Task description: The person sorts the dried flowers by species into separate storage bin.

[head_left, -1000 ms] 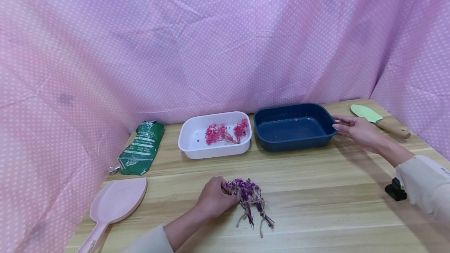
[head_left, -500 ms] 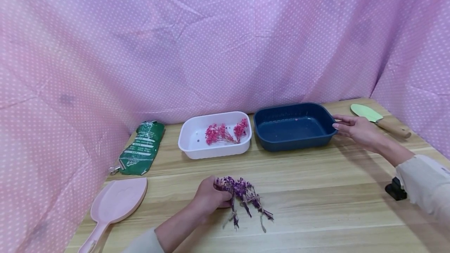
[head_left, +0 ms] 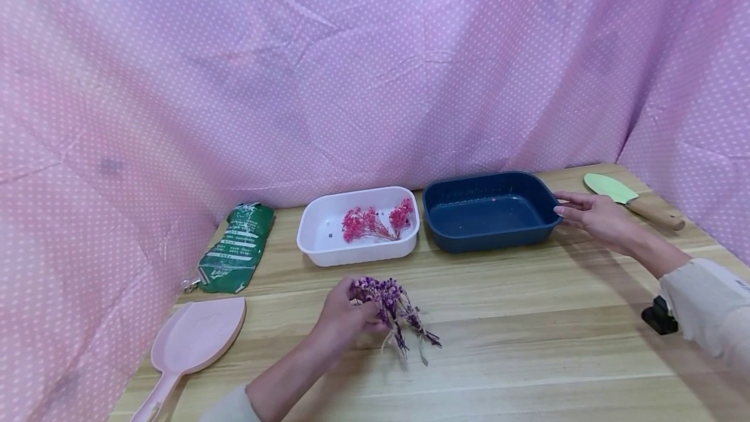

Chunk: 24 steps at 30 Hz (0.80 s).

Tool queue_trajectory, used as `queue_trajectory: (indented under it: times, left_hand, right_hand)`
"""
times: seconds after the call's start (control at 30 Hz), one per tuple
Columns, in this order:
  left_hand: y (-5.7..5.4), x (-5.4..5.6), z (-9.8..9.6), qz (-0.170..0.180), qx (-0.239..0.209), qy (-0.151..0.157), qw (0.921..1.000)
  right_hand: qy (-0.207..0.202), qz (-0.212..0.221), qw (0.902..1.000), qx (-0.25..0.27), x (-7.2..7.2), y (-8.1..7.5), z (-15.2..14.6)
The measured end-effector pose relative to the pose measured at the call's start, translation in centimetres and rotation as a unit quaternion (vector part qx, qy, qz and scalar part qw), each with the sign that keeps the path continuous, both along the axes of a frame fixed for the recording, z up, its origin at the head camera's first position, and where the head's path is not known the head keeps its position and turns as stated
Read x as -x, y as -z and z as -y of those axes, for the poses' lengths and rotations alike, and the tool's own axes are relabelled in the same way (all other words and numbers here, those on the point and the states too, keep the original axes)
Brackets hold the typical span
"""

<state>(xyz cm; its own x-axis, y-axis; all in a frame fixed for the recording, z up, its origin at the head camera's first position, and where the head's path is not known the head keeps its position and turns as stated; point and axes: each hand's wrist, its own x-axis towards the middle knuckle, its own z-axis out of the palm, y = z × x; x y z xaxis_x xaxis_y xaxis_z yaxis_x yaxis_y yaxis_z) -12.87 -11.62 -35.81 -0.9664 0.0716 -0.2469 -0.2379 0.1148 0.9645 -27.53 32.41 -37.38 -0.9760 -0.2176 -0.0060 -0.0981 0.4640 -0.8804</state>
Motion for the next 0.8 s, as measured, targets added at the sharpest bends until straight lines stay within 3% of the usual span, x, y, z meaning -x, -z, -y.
queue_trajectory:
  times: [0.17, 0.3, 0.47, 0.6, 0.8]
  left_hand:
    - [1.5, 0.1, -0.1, 0.033, 0.014, 0.054, 0.9979]
    - [2.3, 0.2, -0.1, 0.04, 0.048, 0.07, 0.9956]
    - [1.0, 0.5, -0.2, -0.017, 0.093, 0.044, 0.9945]
    - [-0.3, 0.9, -0.1, -0.05, 0.055, 0.03, 0.9967]
    - [-1.1, 1.0, 0.3, -0.048, 0.019, 0.027, 0.9983]
  right_hand:
    - [-0.003, 0.001, 1.0, -0.002, -0.1, -0.1, 0.0]
    - [-0.01, 0.007, 0.9999, -0.002, -0.1, -0.1, -0.1]
    - [-0.014, 0.01, 0.9998, 0.007, -0.1, -0.1, -0.1]
    - [-0.012, 0.006, 0.9999, 0.008, -0.1, -0.1, -0.1]
    - [-0.009, 0.009, 0.9999, 0.011, 0.0, 0.0, -0.1]
